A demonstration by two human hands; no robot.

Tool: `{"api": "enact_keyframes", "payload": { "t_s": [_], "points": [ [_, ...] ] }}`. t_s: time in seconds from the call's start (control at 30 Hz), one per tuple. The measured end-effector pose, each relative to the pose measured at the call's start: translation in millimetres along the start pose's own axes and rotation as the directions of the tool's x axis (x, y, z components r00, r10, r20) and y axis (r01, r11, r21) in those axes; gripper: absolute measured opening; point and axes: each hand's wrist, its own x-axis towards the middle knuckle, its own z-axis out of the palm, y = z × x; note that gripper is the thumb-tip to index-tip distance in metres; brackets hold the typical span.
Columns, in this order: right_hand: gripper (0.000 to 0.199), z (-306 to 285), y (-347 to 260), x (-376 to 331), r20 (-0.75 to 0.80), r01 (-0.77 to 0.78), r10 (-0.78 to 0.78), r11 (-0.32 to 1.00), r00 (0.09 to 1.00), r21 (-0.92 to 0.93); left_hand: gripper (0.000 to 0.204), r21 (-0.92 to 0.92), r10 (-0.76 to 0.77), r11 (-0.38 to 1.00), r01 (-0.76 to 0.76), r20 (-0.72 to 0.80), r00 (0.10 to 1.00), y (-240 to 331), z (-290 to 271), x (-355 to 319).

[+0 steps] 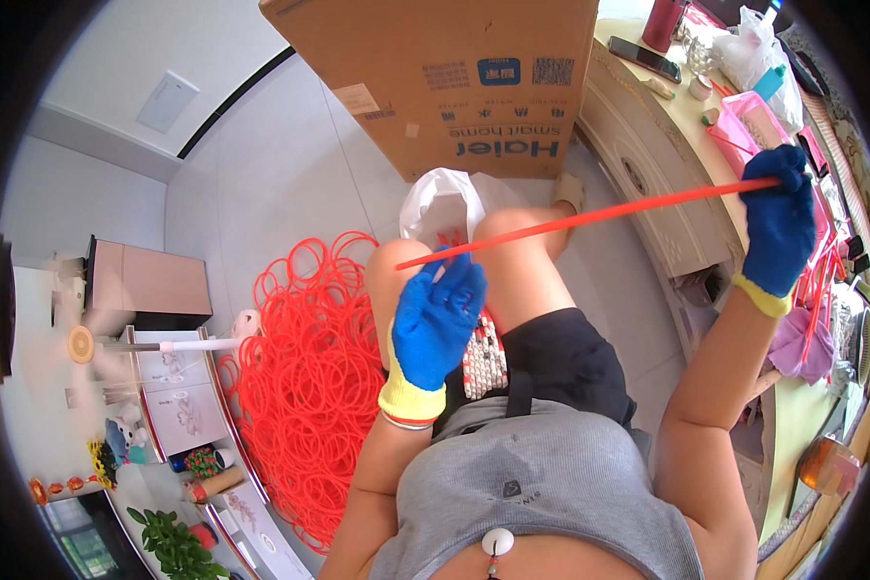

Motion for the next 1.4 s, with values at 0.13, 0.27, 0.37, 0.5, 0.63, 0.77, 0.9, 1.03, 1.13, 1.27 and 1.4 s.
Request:
{"api": "enact_keyframes", "payload": {
  "t_s": [0.13,0.27,0.37,0.5,0.63,0.77,0.9,1.03,1.13,1.27,1.4],
  "points": [
    [0.031,-75,22,-32,-0.157,-0.017,0.023,0.999,0.987,0.044,0.044,0.031,0.295,0.954,-0.297,0.063,0.953,27,-12,5],
    [0.031,-115,61,-50,-0.3,-0.054,0.061,0.998,0.952,0.033,0.038,0.013,0.42,0.903,-0.43,0.198,0.886,49,-14,7],
    [0.031,-141,92,-50,-0.268,-0.056,0.102,0.983,0.958,0.173,0.038,-0.034,0.495,0.864,-0.502,0.235,0.836,65,-5,5],
    [0.035,-133,138,-40,-0.149,-0.203,0.278,0.899,0.949,0.388,0.032,-0.13,0.565,0.818,-0.561,0.37,0.737,98,15,-4],
    [0.028,-91,180,-28,-0.58,0.019,-0.01,1.0,0.814,0.011,0.019,-0.12,0.689,0.722,-0.682,0.22,0.691,115,49,-22],
    [0.025,-94,187,-25,-0.263,-0.111,0.223,0.917,0.939,0.383,0.031,-0.295,0.651,0.751,-0.591,0.18,0.737,131,58,-30],
    [0.026,-81,185,-23,-0.037,-0.262,0.301,0.879,0.953,0.398,0.042,-0.273,0.639,0.768,-0.579,0.284,0.714,122,72,-41],
    [0.032,-6,171,-42,0.128,-0.286,0.319,0.932,0.939,-0.221,0.037,0.38,0.364,0.674,-0.634,0.576,0.732,117,76,-66],
    [0.042,36,169,-73,0.102,-0.146,0.383,0.566,0.918,-0.811,0.027,0.748,0.294,0.388,-0.539,0.454,0.841,99,88,-88],
    [0.026,67,189,-75,0.289,0.277,0.793,0.158,0.536,-0.948,0.026,0.962,0.069,-0.031,-0.273,0.275,0.959,88,101,-96],
    [0.031,78,215,-97,0.214,0.498,0.873,-0.038,0.438,-0.866,0.032,0.892,0.009,-0.309,-0.33,0.349,0.937,71,105,-92]
  ]
}}
